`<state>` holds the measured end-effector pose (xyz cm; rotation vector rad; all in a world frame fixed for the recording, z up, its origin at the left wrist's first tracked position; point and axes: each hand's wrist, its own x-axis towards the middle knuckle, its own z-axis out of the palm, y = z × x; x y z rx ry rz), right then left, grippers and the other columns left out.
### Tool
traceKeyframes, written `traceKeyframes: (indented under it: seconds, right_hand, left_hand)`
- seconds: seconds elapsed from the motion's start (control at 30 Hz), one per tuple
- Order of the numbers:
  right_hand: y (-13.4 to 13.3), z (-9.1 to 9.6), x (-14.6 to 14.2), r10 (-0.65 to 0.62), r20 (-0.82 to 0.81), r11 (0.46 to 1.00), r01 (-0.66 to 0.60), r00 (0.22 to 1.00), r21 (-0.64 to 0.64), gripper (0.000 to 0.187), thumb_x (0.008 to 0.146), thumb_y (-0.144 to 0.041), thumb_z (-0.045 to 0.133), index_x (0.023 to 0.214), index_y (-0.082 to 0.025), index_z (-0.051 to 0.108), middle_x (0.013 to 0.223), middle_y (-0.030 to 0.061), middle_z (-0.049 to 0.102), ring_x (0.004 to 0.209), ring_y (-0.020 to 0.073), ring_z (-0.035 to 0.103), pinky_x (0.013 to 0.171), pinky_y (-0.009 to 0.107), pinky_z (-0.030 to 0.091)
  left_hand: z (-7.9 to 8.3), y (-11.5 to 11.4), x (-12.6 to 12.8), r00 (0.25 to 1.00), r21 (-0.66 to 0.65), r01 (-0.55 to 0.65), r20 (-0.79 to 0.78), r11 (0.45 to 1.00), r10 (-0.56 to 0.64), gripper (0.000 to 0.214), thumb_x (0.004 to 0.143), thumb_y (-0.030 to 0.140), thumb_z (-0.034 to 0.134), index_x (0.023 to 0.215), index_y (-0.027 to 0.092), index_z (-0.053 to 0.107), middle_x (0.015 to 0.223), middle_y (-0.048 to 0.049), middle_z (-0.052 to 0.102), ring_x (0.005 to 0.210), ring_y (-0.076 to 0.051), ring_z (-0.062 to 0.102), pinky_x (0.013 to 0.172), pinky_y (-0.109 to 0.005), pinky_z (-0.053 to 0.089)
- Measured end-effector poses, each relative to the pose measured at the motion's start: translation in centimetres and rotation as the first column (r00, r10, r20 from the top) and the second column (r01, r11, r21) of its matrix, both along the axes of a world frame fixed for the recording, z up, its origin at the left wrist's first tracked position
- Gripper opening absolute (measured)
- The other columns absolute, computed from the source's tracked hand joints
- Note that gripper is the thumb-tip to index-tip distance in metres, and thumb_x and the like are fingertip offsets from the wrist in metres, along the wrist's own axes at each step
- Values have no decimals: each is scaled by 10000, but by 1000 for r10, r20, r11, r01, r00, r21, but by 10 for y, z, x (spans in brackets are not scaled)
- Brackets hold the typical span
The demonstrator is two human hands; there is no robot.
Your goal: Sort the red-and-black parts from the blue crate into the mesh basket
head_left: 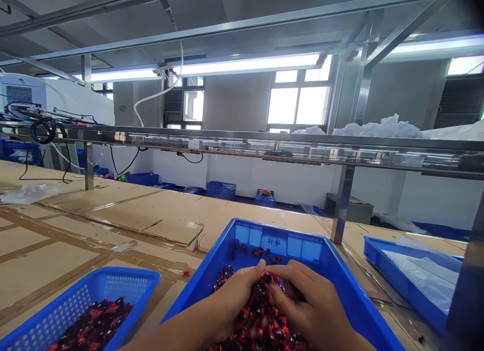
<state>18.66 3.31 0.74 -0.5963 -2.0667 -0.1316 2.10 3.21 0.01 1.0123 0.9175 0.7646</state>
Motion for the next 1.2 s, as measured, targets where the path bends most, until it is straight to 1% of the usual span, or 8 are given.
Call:
traceKeyframes:
  seconds: [0.23, 0.33, 0.43, 0.5, 0.73, 0.93, 1.1, 1.2]
  right_hand:
    - [-4, 0, -2, 64, -159, 961, -104, 985, -255, 73, 821, -211, 639, 885, -204, 673, 587, -36, 517, 509, 112, 476, 481, 218, 357]
    - [2, -3, -2, 52, -519, 641, -427, 853, -638, 181, 827, -361, 630, 766, -205, 563, 494, -82, 388, 399, 73, 295, 382, 190, 260]
    - [12, -8, -1, -14, -786, 233, -762, 618, -604, 263, 819, -457, 578, 764, -213, 498, 516, -83, 390, 367, 53, 188, 310, 165, 150]
    - [16, -10, -2, -10, -804, 152, -794, 595, -589, 250, 813, -445, 578, 768, -209, 509, 528, -74, 425, 357, 50, 198, 300, 160, 138]
    - [4, -1, -6, -7, -385, 641, -292, 923, -710, 152, 804, -334, 679, 830, -194, 626, 728, 1, 642, 641, 116, 554, 535, 182, 428]
    - [5, -1, -5, 58, -453, 344, -444, 890, -828, 156, 880, -327, 459, 830, -210, 549, 643, -28, 604, 345, 60, 240, 304, 190, 193]
    - [-6, -5, -11, 158, 72, 808, -87, 985, -583, 129, 830, -263, 613, 940, -223, 667, 667, -16, 659, 587, 133, 570, 555, 224, 384]
    - [-10, -13, -15, 85, 282, 922, 32, 956, -387, 308, 721, -283, 752, 1016, -238, 676, 784, 2, 732, 658, 180, 647, 583, 240, 397]
  left_hand:
    - [-2, 7, -2, 996, 18, -79, 36, 997, 78, 486, 850, 668, 443, 839, 203, 585, 629, -5, 574, 396, -113, 475, 311, -189, 318]
    - [0, 9, -2, 993, 16, -118, 26, 993, 118, 399, 905, 576, 389, 853, 215, 550, 696, 3, 584, 396, -110, 486, 313, -190, 311]
    - [0, 8, -2, 991, 21, -133, 5, 991, 133, 380, 928, 531, 350, 860, 210, 541, 721, -1, 591, 397, -104, 487, 319, -185, 305]
    - [-1, 7, -1, 990, 29, -143, -6, 989, 144, 376, 927, 521, 349, 863, 207, 545, 726, -4, 597, 395, -99, 484, 325, -183, 309]
    - [-6, 10, -4, 992, 81, -128, -5, 988, 129, 399, 885, 548, 406, 826, 198, 590, 641, -8, 577, 416, -117, 496, 325, -188, 308]
    - [-6, 9, -4, 987, 23, -156, 29, 987, 155, 359, 883, 523, 409, 813, 215, 579, 671, -10, 597, 424, -117, 494, 325, -190, 286]
    - [-4, 11, -3, 967, -154, -199, 126, 968, 220, 321, 874, 487, 458, 753, 205, 552, 579, 18, 516, 450, -109, 494, 384, -190, 328]
    - [-2, 11, -2, 939, -261, -239, 184, 935, 291, 257, 863, 447, 502, 788, 206, 551, 631, 22, 558, 440, -85, 482, 430, -188, 362]
